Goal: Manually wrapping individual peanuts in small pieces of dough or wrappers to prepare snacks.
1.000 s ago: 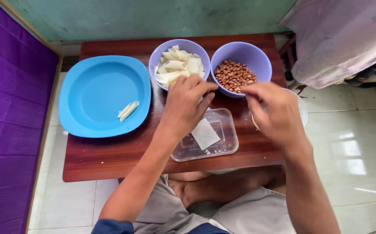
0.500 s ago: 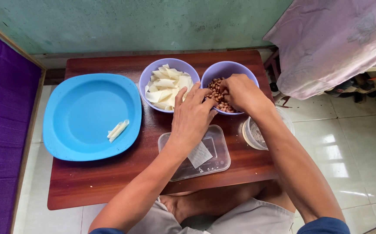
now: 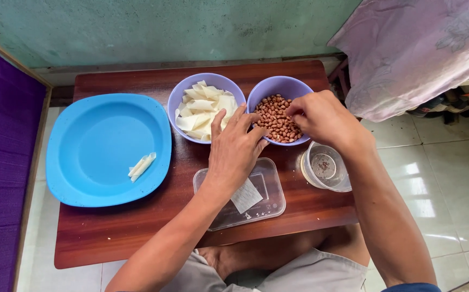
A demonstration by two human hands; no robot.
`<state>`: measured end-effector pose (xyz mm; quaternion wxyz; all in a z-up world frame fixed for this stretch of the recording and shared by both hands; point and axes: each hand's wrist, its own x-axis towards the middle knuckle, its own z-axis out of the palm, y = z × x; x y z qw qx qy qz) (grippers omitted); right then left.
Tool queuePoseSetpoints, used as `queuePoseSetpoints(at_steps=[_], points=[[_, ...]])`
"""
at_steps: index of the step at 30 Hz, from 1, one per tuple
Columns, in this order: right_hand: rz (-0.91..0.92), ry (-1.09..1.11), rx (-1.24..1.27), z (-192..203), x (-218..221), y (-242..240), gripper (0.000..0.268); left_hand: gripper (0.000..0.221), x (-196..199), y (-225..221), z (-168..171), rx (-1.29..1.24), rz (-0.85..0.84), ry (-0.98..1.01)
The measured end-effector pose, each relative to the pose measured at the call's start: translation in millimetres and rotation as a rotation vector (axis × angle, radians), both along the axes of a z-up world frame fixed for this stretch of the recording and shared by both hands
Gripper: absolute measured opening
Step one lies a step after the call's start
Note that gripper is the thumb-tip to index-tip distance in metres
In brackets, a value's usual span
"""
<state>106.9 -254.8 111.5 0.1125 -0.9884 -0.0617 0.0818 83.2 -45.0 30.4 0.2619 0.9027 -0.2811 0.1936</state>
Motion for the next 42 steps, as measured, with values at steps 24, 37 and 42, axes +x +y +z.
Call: queuePoseSetpoints(at_steps=[24, 37, 42], points=[[-0.013, -0.04, 0.169, 0.2, 4.7, 7.9, 0.023, 0.014, 0.8, -0.3, -3.1, -0.02, 0.006, -0.042], [-0.022, -0.09, 0.438, 5.1, -47.4, 11.3, 0.02, 0.033, 1.9, 8.3, 1.9, -0.033, -0.036, 0.01], [0.069, -0.145, 0.776, 15.1, -93.7, 23.4, 0.019, 0.058, -18.4, 35.5, 49.0, -0.07, -0.212, 0.244]])
